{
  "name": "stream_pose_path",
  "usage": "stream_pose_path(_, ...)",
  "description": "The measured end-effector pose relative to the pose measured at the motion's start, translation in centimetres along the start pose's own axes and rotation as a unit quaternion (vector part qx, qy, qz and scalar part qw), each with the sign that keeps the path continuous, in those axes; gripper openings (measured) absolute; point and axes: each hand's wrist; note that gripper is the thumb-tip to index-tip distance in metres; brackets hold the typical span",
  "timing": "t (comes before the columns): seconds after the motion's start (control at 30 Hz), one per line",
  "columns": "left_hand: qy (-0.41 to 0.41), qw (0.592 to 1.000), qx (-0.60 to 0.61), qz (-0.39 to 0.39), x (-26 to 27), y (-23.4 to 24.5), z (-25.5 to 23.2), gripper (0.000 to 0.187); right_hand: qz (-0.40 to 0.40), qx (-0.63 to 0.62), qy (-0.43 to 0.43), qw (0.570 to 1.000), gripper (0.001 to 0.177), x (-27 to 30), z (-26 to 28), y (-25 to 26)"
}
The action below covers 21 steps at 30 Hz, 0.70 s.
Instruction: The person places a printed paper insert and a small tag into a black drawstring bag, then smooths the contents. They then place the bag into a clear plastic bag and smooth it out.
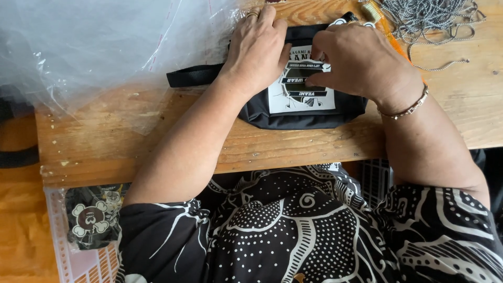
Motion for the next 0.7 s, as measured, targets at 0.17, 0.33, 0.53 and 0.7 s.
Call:
stream_pose_path(0.17,-0.012,1.000,-0.006,-0.003,0.0,0.3,0.1,0.023,0.025,0.013,-0.016,0.999,0.047,0.3,0.7,0.6)
stream_pose_path(0.33,-0.010,1.000,-0.003,-0.028,0.1,0.2,0.1,0.034,0.096,0.007,-0.052,0.994,0.044,0.6,2.2,2.7)
stream_pose_path(0.53,-0.011,1.000,-0.010,-0.015,0.1,0.6,0.0,0.038,0.146,0.021,-0.067,0.987,0.045,0.7,3.2,3.6)
stream_pose_path(0.7,0.008,0.996,0.063,0.059,-0.2,3.2,0.0,0.043,0.147,0.020,-0.067,0.987,0.046,0.5,2.8,3.2)
Point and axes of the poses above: each hand's wrist, its own x-axis away from the middle knuckle, its own y-axis out of the back of the hand, z = x × y, and after that the axes turned 9 degrees about -y, right-handed
